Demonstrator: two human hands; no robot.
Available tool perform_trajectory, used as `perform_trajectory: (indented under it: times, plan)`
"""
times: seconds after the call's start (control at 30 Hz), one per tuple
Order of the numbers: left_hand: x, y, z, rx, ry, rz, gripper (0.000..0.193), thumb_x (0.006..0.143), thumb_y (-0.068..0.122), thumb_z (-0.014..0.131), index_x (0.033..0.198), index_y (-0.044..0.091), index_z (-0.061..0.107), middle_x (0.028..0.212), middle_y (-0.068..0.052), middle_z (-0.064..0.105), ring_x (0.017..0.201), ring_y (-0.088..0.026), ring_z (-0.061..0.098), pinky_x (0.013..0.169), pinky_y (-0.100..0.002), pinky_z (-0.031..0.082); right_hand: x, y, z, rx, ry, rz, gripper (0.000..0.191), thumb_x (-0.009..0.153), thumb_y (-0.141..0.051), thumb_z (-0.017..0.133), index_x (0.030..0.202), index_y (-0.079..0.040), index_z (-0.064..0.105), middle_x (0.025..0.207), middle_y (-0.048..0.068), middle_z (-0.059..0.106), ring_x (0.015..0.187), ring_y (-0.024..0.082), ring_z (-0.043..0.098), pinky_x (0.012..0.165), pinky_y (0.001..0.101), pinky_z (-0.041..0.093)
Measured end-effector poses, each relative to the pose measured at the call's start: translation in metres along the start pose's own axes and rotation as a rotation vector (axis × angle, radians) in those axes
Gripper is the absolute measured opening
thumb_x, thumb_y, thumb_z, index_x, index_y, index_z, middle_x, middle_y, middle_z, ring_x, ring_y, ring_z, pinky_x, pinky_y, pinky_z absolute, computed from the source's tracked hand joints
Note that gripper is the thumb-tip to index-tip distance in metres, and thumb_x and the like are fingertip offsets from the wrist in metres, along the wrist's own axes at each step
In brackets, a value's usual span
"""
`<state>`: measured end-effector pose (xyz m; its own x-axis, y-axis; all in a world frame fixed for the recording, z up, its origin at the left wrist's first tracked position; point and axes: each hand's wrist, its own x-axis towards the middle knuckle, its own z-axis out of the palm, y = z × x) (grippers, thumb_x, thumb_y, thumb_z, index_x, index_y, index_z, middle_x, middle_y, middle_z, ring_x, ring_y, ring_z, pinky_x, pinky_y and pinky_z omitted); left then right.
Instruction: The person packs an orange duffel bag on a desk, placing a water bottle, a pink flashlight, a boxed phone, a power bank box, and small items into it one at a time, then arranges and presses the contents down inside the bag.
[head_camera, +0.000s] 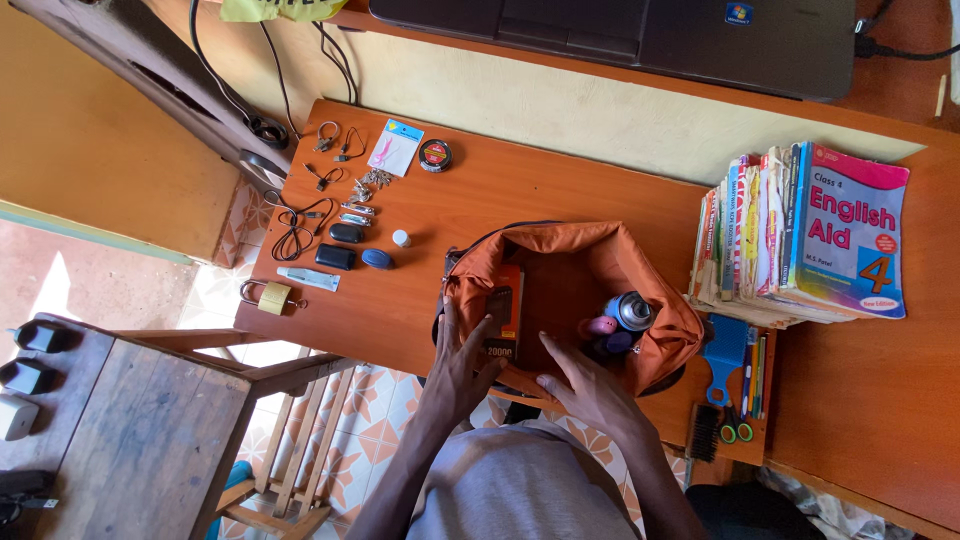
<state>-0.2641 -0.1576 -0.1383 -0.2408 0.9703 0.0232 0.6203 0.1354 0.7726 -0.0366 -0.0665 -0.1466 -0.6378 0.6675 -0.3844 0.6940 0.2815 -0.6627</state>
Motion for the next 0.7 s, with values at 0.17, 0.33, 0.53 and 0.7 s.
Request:
perform_trajectory:
  times: [0.17, 0.33, 0.53, 0.7]
  plan:
    - [-0.007, -0.001, 0.011, 0.051, 0.062, 0.102, 0.062, 0.089, 0.027, 0.077, 0.144, 0.011, 0.055, 0.165, -0.035, 0.006, 0.154, -0.055, 0.013, 0.122, -0.06, 0.024, -0.015, 0.005, -0.004, -0.008, 0.069, -0.086, 0.07, 0.096, -0.042, 0.061, 0.157, -0.017, 0.036, 0.157, 0.016, 0.046, 0.143, 0.031, 0.046, 0.114, 0.0423, 0.041]
    - [-0.019, 0.015, 0.02, 0.063, 0.077, 0.061, 0.061, 0.089, 0.027, 0.075, 0.145, 0.01, 0.056, 0.166, -0.033, 0.008, 0.152, -0.056, 0.009, 0.12, -0.058, 0.021, -0.033, 0.011, -0.012, -0.034, 0.124, -0.137, 0.067, 0.097, -0.039, 0.062, 0.155, -0.015, 0.041, 0.152, 0.016, 0.052, 0.14, 0.031, 0.052, 0.113, 0.0427, 0.043]
    - [-0.025, 0.041, 0.031, 0.026, -0.009, 0.173, 0.054, 0.091, 0.024, 0.073, 0.141, 0.008, 0.06, 0.164, -0.025, 0.032, 0.154, -0.046, 0.023, 0.123, -0.057, 0.02, -0.055, 0.011, -0.017, -0.052, 0.134, -0.164, 0.063, 0.096, -0.038, 0.064, 0.15, -0.01, 0.048, 0.145, 0.017, 0.058, 0.132, 0.032, 0.058, 0.107, 0.043, 0.048]
    - [-0.022, 0.055, 0.028, -0.084, -0.046, 0.22, 0.053, 0.095, 0.024, 0.07, 0.142, 0.004, 0.059, 0.157, -0.022, 0.046, 0.15, -0.041, 0.037, 0.124, -0.055, 0.023, -0.048, 0.003, -0.015, -0.046, 0.13, -0.154, 0.06, 0.097, -0.036, 0.063, 0.145, -0.004, 0.051, 0.145, 0.017, 0.058, 0.131, 0.032, 0.058, 0.105, 0.0435, 0.048]
